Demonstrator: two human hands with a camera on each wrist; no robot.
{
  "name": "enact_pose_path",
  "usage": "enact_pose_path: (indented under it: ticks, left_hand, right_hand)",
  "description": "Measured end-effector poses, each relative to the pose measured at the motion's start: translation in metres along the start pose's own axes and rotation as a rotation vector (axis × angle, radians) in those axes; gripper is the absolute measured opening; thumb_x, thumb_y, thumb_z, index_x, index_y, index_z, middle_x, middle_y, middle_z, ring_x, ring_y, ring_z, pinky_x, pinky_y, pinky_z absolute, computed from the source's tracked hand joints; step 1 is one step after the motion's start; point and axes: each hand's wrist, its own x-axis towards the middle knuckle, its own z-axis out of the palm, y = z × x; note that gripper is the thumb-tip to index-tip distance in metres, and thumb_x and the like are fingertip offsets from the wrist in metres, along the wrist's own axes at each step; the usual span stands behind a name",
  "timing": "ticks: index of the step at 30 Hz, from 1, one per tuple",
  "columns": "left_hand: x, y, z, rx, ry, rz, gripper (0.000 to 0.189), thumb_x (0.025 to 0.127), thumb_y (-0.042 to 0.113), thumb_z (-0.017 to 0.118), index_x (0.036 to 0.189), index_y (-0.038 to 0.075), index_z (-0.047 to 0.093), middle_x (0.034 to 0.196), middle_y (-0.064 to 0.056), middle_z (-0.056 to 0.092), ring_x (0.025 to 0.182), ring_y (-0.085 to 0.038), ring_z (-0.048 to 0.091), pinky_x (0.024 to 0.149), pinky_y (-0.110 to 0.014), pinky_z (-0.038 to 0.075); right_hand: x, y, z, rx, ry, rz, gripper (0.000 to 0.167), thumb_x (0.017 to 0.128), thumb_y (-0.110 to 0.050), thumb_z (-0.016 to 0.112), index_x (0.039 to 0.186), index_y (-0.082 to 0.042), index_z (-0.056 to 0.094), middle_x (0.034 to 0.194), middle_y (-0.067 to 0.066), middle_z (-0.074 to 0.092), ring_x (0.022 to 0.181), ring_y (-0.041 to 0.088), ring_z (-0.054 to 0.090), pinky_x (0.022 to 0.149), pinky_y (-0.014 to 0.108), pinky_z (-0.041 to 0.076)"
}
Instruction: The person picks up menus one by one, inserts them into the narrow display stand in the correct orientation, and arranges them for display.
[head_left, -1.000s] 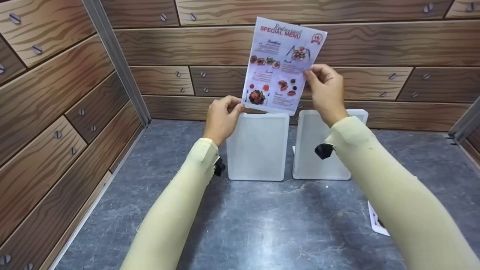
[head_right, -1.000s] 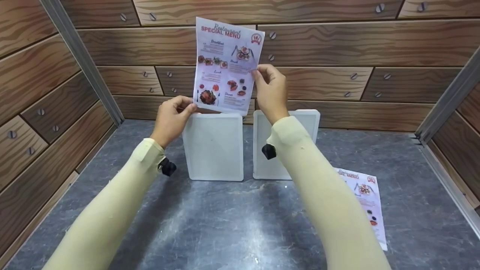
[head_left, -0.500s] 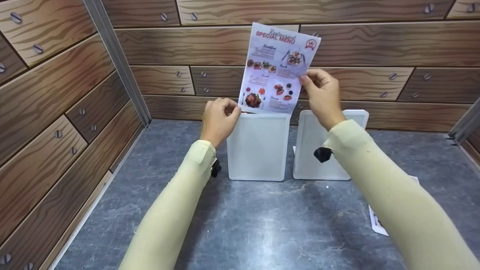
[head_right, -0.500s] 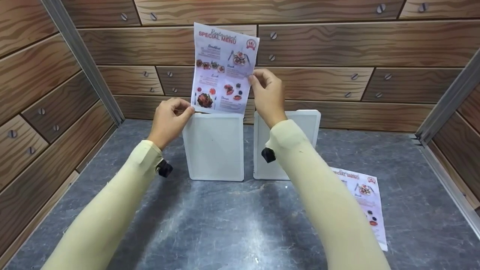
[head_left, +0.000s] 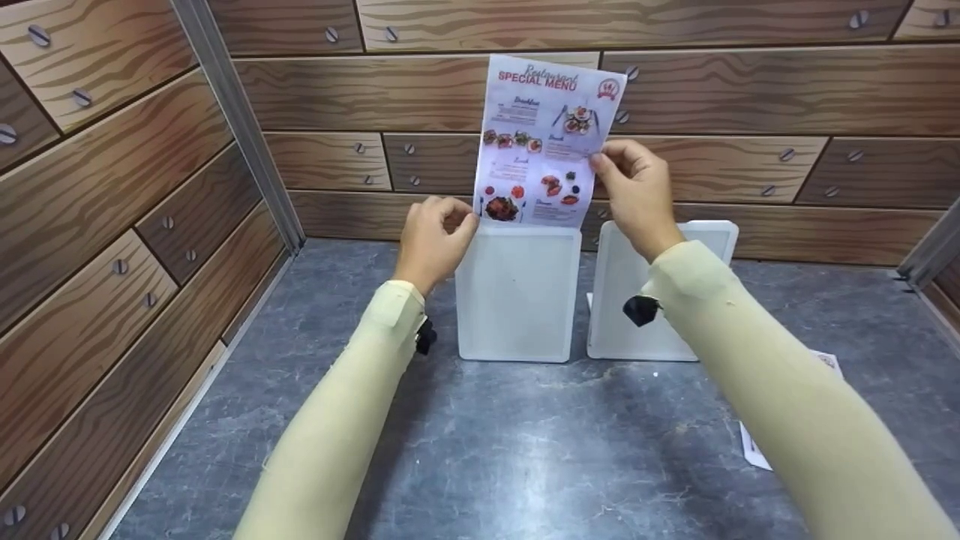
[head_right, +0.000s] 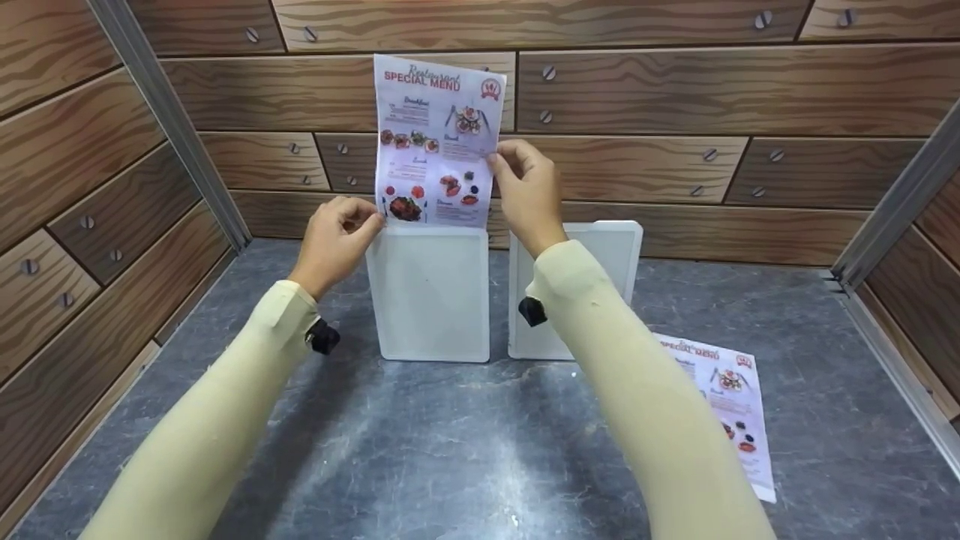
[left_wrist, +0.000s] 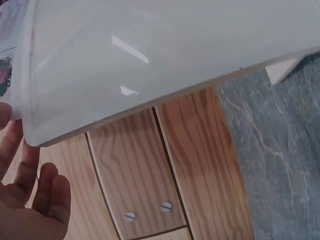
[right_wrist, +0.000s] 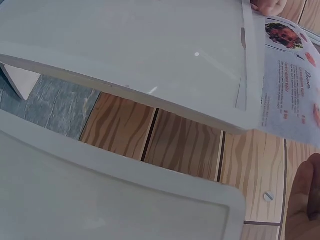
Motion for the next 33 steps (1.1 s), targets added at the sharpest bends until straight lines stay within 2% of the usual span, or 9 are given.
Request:
enact_pose_path:
  ticks: [4,11,19,22,29,33]
  left_hand:
    - [-0.0002,0.0018,-0.0003,-0.007,-0.008,-0.012,0.02,0.1,0.027,0.069,0.101,0.009,0.076,0.104,-0.006,0.069,0.103,-0.025,0.056,0.091,-0.038,0.045]
    - [0.0006,0.0011,-0.0025,0.013,-0.007,0.0,0.023,0.102,0.029,0.067,0.1,0.008,0.075,0.099,-0.006,0.067,0.101,-0.025,0.056,0.09,-0.038,0.045]
    - [0.0007,-0.0031,-0.0044,0.011,0.014,0.003,0.02,0.103,0.025,0.065,0.102,0.007,0.073,0.097,-0.008,0.066,0.1,-0.026,0.055,0.09,-0.038,0.044]
    - [0.0006,-0.0035,-0.0035,0.013,0.015,0.001,0.02,0.104,0.025,0.064,0.102,0.007,0.072,0.098,-0.008,0.066,0.101,-0.027,0.055,0.091,-0.039,0.045]
    - [-0.0013,-0.0036,-0.0047,0.014,0.009,0.005,0.02,0.104,0.026,0.063,0.102,0.008,0.072,0.099,-0.007,0.066,0.098,-0.025,0.054,0.088,-0.039,0.044]
    - [-0.0013,-0.0042,-0.0032,0.009,0.011,-0.001,0.02,0.104,0.027,0.063,0.103,0.009,0.072,0.101,-0.007,0.067,0.1,-0.025,0.054,0.09,-0.038,0.044]
  right_hand:
    - [0.0011,-0.0017,0.0015,0.002,0.007,-0.017,0.016,0.1,-0.003,0.065,0.108,0.01,0.07,0.089,-0.005,0.069,0.084,0.009,0.061,0.08,0.023,0.052]
    - [0.0027,-0.0031,0.0031,-0.006,0.001,-0.016,0.012,0.101,-0.004,0.064,0.105,0.006,0.07,0.091,-0.002,0.069,0.084,0.011,0.063,0.08,0.024,0.054]
    - [0.0009,0.0002,0.0023,-0.032,-0.046,0.014,0.015,0.101,-0.001,0.062,0.109,0.012,0.066,0.087,-0.005,0.068,0.082,0.011,0.062,0.079,0.024,0.054]
    - [0.0003,0.002,0.0002,-0.054,-0.051,0.023,0.016,0.101,0.0,0.061,0.109,0.014,0.065,0.087,-0.005,0.067,0.083,0.014,0.062,0.079,0.027,0.053]
    - [-0.0026,0.0045,-0.0043,-0.148,-0.081,0.054,0.016,0.102,-0.003,0.061,0.108,0.011,0.065,0.088,-0.004,0.064,0.082,0.011,0.06,0.074,0.022,0.053]
    - [-0.004,0.0057,-0.006,-0.154,-0.079,0.065,0.014,0.102,-0.004,0.062,0.107,0.008,0.066,0.088,-0.004,0.064,0.082,0.012,0.061,0.074,0.022,0.054]
